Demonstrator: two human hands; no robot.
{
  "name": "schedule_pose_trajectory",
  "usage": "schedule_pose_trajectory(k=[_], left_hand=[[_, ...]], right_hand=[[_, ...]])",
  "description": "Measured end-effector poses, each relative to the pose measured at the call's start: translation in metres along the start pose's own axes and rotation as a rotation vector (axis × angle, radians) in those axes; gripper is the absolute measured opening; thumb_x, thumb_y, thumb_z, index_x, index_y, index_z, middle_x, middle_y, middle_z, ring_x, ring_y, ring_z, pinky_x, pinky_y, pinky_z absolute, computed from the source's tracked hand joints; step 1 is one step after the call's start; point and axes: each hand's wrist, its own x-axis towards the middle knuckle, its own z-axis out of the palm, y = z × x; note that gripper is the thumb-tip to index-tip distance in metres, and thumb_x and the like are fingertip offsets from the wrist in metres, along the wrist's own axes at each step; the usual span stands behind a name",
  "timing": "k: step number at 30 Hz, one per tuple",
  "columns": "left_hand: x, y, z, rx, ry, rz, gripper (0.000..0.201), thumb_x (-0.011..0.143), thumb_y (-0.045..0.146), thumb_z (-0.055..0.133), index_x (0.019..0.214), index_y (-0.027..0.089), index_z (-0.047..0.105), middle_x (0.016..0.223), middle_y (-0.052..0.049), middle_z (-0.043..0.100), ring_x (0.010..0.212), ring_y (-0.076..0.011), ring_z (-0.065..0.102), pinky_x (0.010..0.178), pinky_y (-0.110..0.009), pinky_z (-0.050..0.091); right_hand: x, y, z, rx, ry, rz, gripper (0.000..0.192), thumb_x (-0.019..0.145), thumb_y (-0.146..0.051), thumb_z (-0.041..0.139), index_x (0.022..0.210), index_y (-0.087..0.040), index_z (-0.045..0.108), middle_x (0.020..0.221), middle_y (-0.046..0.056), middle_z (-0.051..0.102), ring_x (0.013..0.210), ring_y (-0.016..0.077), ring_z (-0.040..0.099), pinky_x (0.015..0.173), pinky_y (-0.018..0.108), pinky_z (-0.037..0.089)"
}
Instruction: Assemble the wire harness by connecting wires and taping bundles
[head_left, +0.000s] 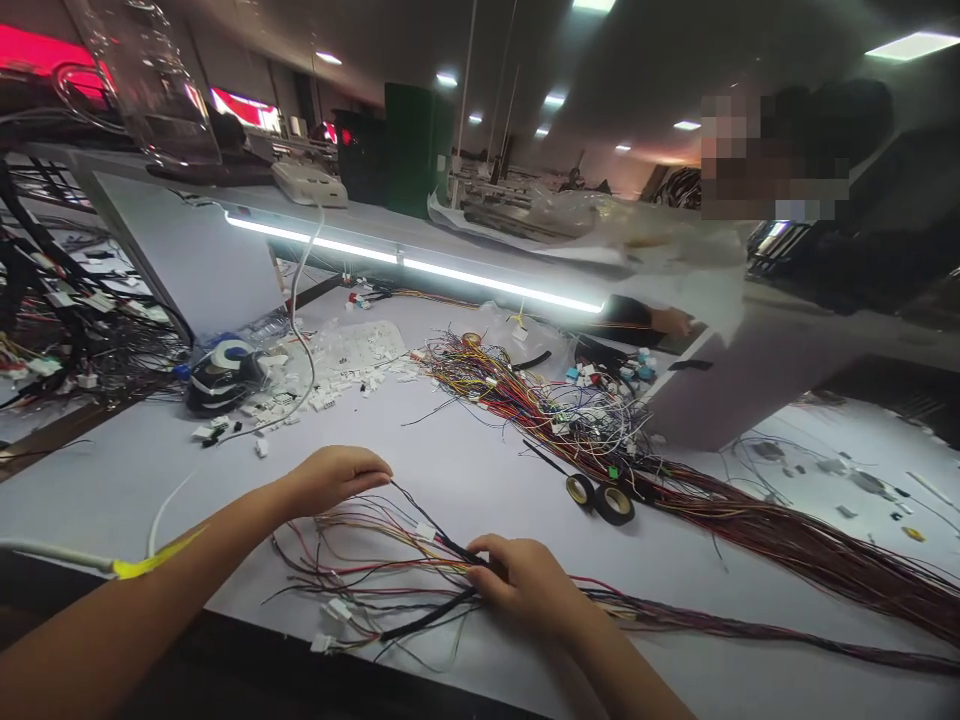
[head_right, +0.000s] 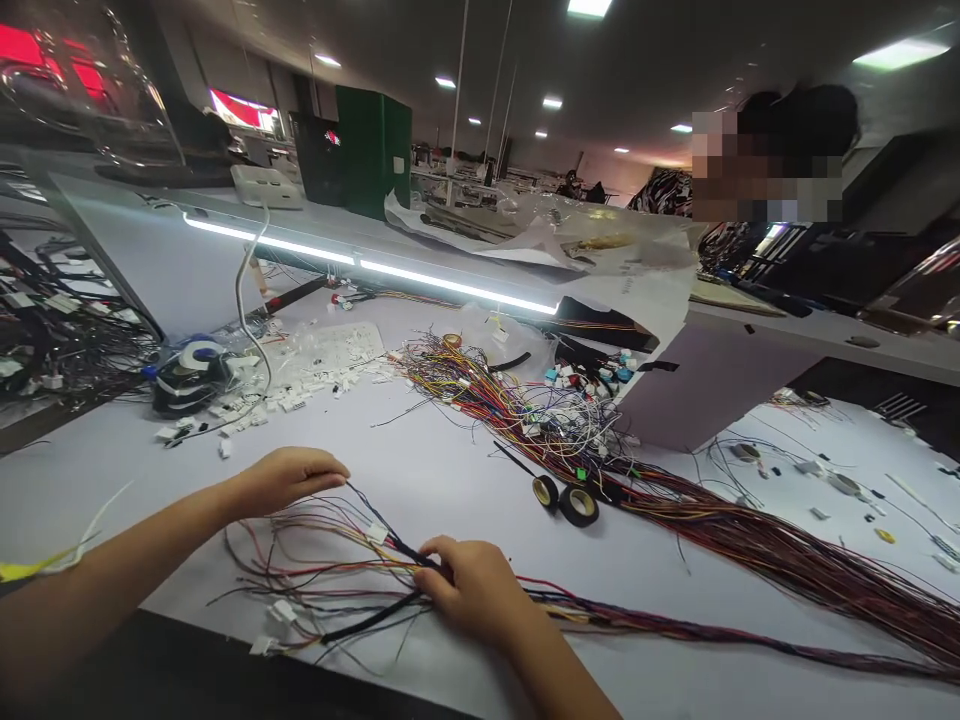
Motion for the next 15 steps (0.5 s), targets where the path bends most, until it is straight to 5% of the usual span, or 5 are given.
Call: schedule_pose_trajectory(k=[4,9,12,15], left_hand=[[0.0,0.004,0.013,0.098,0.048,-0.124,0.036,0.093,0.043,0.041,0.096,0.024,0.07,0.096,-0.003,0.074,0.087,-0.0199,0.065,0.074,-0.027,0.043],[0.002,0.017,0.035,0.094,0.025,-0.055,0.032,0.092,0.031,0.041,0.099,0.023,0.071,0.1,-0.006,0.072,0.094,-0.0212,0.063,0.084,-0.032,0.045],[0.005,0.041,0.034,0.093,0.124,0.059,0.039,0.089,0.017,0.039,0.118,0.025,0.064,0.125,-0.006,0.064,0.12,-0.0232,0.052,0.107,-0.044,0.029],[0.007,0.074,0.029,-0.044,0.029,0.167,0.039,0.091,0.019,0.036,0.119,0.024,0.063,0.122,-0.003,0.067,0.115,-0.0208,0.056,0.11,-0.042,0.027]], right_hand=[[0.003,0.0,0.002,0.123,0.028,-0.058,0.032,0.083,-0.033,0.06,0.115,-0.029,0.062,0.071,-0.004,0.063,0.061,0.0125,0.052,0.059,0.022,0.034],[-0.004,0.004,-0.002,0.389,0.119,-0.053,0.015,0.085,-0.029,0.055,0.095,-0.021,0.061,0.076,-0.002,0.06,0.066,0.0123,0.05,0.063,0.023,0.039],[-0.002,0.004,-0.002,0.434,0.122,-0.032,0.01,0.081,-0.028,0.058,0.088,-0.021,0.058,0.074,-0.003,0.055,0.068,0.0128,0.048,0.064,0.023,0.039],[0.004,0.005,0.001,0.48,0.083,-0.006,0.008,0.079,-0.025,0.058,0.086,-0.021,0.055,0.069,-0.005,0.049,0.063,0.0118,0.044,0.061,0.023,0.036]])
